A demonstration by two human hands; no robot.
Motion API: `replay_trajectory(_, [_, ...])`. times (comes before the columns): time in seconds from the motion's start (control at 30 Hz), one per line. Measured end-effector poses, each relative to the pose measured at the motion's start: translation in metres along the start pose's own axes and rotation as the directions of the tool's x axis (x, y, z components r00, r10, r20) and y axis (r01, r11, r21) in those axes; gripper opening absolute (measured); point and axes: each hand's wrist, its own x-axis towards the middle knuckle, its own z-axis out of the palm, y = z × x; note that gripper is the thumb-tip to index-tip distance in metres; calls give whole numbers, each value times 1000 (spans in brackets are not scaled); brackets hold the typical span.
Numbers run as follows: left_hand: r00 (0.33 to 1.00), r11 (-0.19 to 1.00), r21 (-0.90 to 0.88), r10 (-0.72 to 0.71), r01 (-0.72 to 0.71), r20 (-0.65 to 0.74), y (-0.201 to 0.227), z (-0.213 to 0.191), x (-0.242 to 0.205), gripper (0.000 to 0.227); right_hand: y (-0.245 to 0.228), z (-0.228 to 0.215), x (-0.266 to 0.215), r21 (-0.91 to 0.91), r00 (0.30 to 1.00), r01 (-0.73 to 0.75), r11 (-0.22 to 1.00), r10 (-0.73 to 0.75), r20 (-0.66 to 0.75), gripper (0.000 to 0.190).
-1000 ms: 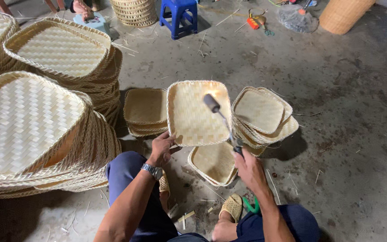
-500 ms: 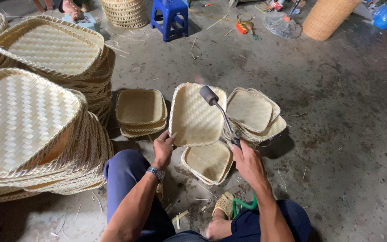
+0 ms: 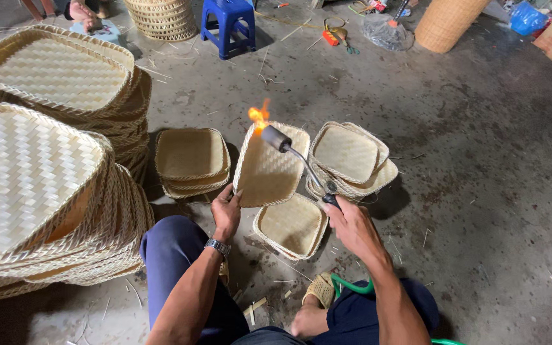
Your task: The person uses a blowtorch to singe off loose fibers from woven bamboo trays, handling them one at a time from a stack and turning them over to treat both sides.
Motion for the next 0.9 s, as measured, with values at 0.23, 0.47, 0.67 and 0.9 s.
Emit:
replay_trajectory(0.23, [1000,1000,4,14,-14,7,-6,-4,1,33,13,-9,3,31,993,-115,993,116,-34,34])
replay_trajectory(0.47, [1000,994,-111,7,-5,16,-13,-5,7,34,10,-11,1,97,979,-203,974,205,-4,32])
replay_trajectory(0.67, [1000,998,-61,1,0,23,-14,-9,7,34,27,-23,4,30,983,-164,986,166,-80,36])
replay_trajectory(0.9, [998,990,-140,8,1,64,-10,-6,7,35,29,-26,4,62,957,-276,959,280,-76,36])
